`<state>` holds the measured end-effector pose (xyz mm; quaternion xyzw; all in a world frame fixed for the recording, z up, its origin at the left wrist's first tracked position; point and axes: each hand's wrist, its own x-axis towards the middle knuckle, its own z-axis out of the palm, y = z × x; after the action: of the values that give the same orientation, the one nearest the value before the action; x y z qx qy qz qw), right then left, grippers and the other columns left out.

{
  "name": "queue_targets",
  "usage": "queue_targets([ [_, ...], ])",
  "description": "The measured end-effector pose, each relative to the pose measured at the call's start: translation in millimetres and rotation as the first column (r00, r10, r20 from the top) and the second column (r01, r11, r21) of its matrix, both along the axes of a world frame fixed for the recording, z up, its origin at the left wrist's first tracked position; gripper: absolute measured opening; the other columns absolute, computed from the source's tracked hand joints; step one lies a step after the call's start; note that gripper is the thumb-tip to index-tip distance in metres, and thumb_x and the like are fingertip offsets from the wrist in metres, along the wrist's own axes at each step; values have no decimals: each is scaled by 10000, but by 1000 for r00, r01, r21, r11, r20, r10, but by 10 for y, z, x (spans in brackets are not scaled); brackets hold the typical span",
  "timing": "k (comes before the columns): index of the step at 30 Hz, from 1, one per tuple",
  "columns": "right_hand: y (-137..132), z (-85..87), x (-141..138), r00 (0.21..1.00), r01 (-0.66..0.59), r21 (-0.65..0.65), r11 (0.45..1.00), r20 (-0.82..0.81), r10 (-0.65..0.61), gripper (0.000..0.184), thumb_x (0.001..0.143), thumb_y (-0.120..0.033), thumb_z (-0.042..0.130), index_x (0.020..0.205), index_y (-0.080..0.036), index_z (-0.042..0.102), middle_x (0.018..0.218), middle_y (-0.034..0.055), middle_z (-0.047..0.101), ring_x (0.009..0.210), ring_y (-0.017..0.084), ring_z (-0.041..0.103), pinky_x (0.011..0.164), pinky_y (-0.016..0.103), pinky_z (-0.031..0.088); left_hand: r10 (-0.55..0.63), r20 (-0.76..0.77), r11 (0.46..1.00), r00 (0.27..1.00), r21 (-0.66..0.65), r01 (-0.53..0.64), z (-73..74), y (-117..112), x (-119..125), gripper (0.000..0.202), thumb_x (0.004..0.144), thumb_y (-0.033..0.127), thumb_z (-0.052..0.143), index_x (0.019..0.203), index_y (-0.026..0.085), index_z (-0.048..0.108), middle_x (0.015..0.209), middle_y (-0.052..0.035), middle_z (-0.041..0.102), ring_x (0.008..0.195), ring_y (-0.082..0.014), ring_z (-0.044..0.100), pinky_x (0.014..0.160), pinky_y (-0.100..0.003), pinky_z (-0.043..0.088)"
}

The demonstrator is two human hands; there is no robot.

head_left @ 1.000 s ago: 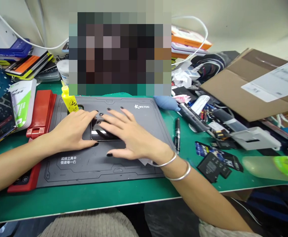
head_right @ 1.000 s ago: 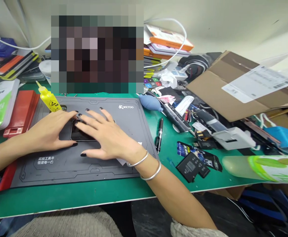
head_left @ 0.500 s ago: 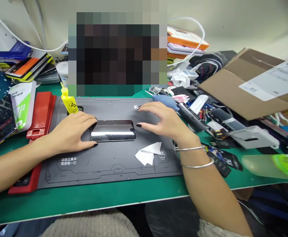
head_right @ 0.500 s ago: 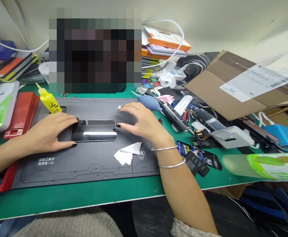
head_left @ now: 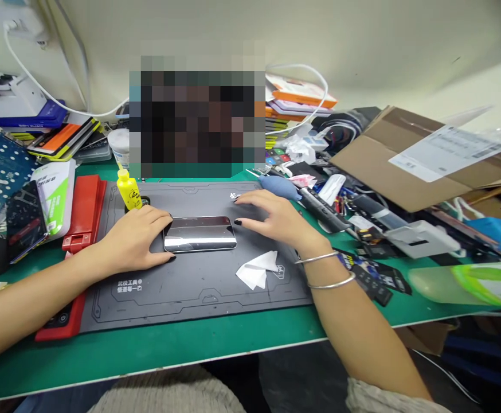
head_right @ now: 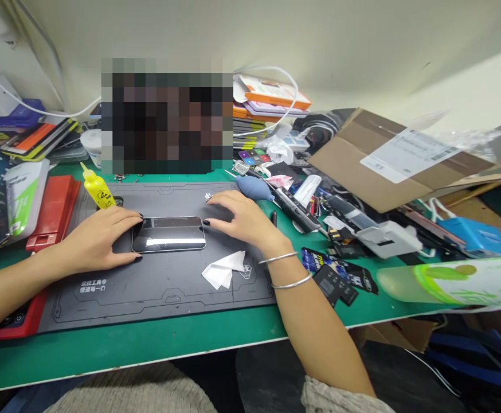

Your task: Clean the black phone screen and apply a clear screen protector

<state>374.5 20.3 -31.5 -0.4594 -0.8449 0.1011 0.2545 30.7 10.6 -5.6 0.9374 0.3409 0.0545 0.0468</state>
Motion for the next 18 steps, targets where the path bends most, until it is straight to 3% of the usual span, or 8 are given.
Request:
queue_targets([
  [5, 83, -57, 19, 996, 50, 32, 998, -78, -48, 202, 857, -333, 656, 1027, -228, 694, 1073, 95, 752, 1051, 291, 686, 947, 512, 559, 0, 4, 1000, 1000, 2, 0, -9, 20, -16, 592, 836, 478, 693, 1276, 96, 586, 1286, -167, 651, 1153, -333, 595, 1007, -457, 494],
  [8, 21, 54, 23, 986, 119, 92, 989, -130, -107, 176, 850, -323, 646, 994, -234, 696, 1054, 86, 758, 1037, 287, 698, 953, 510, 559, -6, 10, 1000, 1000, 14, 6, -21, 46, -30, 590, 843, 496, 665, 1272, 97, 590, 1279, -171, 653, 1138, -336, 602, 996, -464, 501],
  [13, -583, 442, 13, 962, 249, 308, 918, -188, -198, 220, 859, -285, 666, 1078, -259, 677, 1174, 82, 726, 1130, 285, 676, 1009, 502, 532, -25, 30, 999, 999, 38, 24, -41, 92, -49, 602, 858, 542, 608, 1262, 96, 596, 1282, -187, 649, 1155, -355, 602, 1014, -492, 495],
  [15, -892, 493, 137, 938, 337, 412, 847, -227, -263, 286, 823, -254, 709, 1105, -257, 663, 1209, 98, 703, 1151, 301, 665, 1009, 511, 527, -30, 37, 998, 999, 51, 28, -47, 112, -50, 606, 859, 554, 590, 1258, 97, 596, 1284, -195, 647, 1163, -366, 603, 1020, -503, 492],
  [16, -1034, 475, 254, 909, 412, 469, 781, -274, -314, 326, 802, -244, 723, 1120, -253, 653, 1218, 106, 689, 1154, 311, 660, 1010, 523, 522, -27, 39, 998, 999, 53, 25, -48, 124, -48, 612, 856, 562, 582, 1257, 100, 593, 1280, -198, 649, 1160, -372, 606, 1020, -509, 492],
  [18, -1293, 365, 598, 808, 588, 607, 535, -413, -420, 334, 777, -255, 724, 1099, -249, 639, 1185, 111, 668, 1155, 334, 645, 972, 542, 522, -12, 34, 998, 999, 58, 10, -45, 149, -37, 628, 850, 578, 564, 1256, 100, 580, 1251, -209, 659, 1144, -389, 616, 996, -522, 504],
])
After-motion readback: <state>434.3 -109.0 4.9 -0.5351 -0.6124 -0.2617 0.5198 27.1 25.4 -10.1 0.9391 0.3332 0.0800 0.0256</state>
